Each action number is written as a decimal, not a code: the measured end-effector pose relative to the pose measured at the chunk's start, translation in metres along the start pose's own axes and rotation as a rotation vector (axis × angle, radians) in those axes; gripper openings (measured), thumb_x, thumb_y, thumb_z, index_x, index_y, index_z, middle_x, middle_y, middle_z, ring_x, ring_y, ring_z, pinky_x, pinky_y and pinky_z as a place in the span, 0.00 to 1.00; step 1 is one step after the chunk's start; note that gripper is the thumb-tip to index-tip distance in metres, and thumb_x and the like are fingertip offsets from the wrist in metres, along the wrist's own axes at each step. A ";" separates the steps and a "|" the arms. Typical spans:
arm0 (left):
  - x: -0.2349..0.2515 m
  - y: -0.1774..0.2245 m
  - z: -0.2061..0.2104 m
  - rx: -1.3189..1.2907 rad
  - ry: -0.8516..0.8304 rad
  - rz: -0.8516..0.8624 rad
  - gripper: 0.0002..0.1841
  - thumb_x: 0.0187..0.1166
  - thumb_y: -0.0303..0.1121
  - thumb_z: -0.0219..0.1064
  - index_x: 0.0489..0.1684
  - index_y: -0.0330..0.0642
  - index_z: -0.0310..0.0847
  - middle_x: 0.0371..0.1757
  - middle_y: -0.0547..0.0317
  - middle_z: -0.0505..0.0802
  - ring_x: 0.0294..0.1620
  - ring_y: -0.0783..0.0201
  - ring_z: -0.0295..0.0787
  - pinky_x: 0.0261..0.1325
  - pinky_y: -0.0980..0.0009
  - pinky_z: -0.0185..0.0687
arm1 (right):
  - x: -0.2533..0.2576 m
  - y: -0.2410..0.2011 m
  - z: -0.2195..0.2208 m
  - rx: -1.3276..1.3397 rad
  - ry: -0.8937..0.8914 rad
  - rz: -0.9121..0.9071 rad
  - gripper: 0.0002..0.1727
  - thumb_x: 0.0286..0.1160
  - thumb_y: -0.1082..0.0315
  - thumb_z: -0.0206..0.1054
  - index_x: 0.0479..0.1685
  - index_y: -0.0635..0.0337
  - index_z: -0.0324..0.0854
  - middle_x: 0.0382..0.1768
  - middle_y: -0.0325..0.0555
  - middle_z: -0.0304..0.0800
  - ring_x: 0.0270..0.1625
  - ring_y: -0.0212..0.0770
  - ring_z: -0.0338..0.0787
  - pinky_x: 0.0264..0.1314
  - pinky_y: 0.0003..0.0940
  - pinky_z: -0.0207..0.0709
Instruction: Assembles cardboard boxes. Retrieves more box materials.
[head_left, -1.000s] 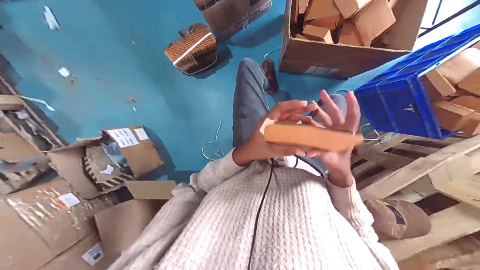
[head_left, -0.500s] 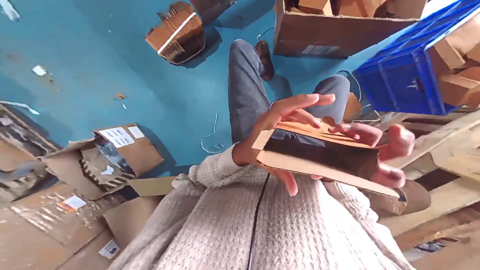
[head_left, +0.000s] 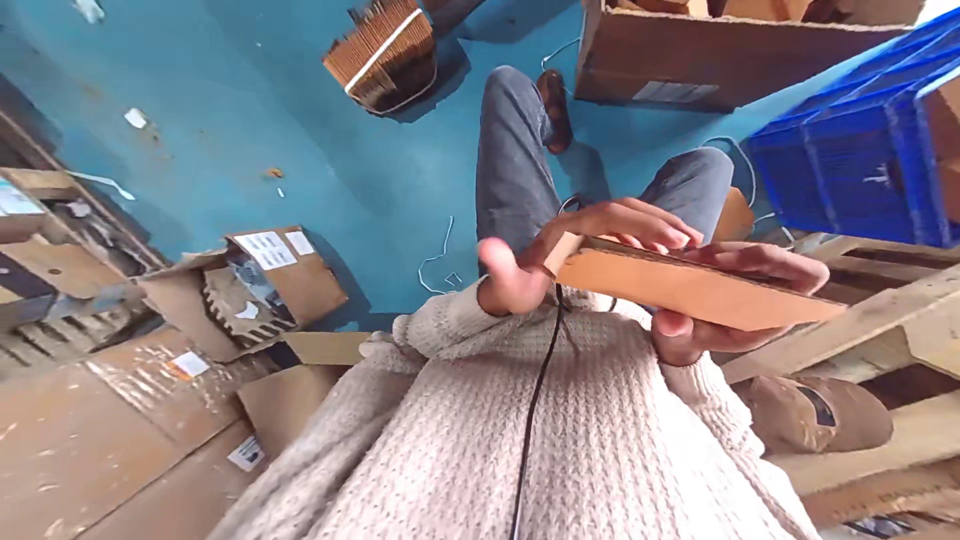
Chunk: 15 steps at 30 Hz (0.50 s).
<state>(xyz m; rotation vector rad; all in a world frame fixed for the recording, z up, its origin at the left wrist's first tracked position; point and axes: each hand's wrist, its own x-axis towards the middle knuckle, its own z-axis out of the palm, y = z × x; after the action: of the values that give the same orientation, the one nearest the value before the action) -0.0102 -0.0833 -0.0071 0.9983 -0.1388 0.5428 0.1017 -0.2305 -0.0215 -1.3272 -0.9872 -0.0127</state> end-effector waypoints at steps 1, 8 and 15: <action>0.000 0.001 0.000 0.030 -0.020 -0.004 0.56 0.69 0.82 0.33 0.56 0.34 0.84 0.63 0.39 0.88 0.71 0.45 0.82 0.75 0.51 0.77 | -0.002 0.000 -0.002 0.038 -0.002 0.005 0.33 0.63 0.42 0.81 0.66 0.41 0.74 0.54 0.25 0.87 0.57 0.28 0.89 0.59 0.31 0.86; 0.012 0.021 0.004 0.134 -0.159 -0.038 0.38 0.83 0.64 0.47 0.54 0.34 0.87 0.63 0.41 0.89 0.69 0.52 0.84 0.72 0.59 0.80 | 0.008 -0.012 -0.013 0.241 -0.004 -0.033 0.22 0.79 0.43 0.67 0.57 0.50 0.84 0.49 0.31 0.92 0.53 0.35 0.92 0.56 0.33 0.86; -0.001 -0.010 -0.017 -0.036 -0.181 0.050 0.18 0.83 0.42 0.58 0.57 0.38 0.84 0.66 0.48 0.88 0.68 0.57 0.85 0.70 0.63 0.81 | 0.002 -0.037 -0.026 -0.129 -0.309 -0.228 0.13 0.81 0.61 0.69 0.61 0.44 0.84 0.71 0.29 0.78 0.76 0.33 0.76 0.78 0.34 0.72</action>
<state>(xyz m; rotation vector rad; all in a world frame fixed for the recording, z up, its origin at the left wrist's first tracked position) -0.0088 -0.0742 -0.0242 1.0103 -0.3345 0.4929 0.0989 -0.2620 0.0110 -1.3523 -1.4170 -0.0471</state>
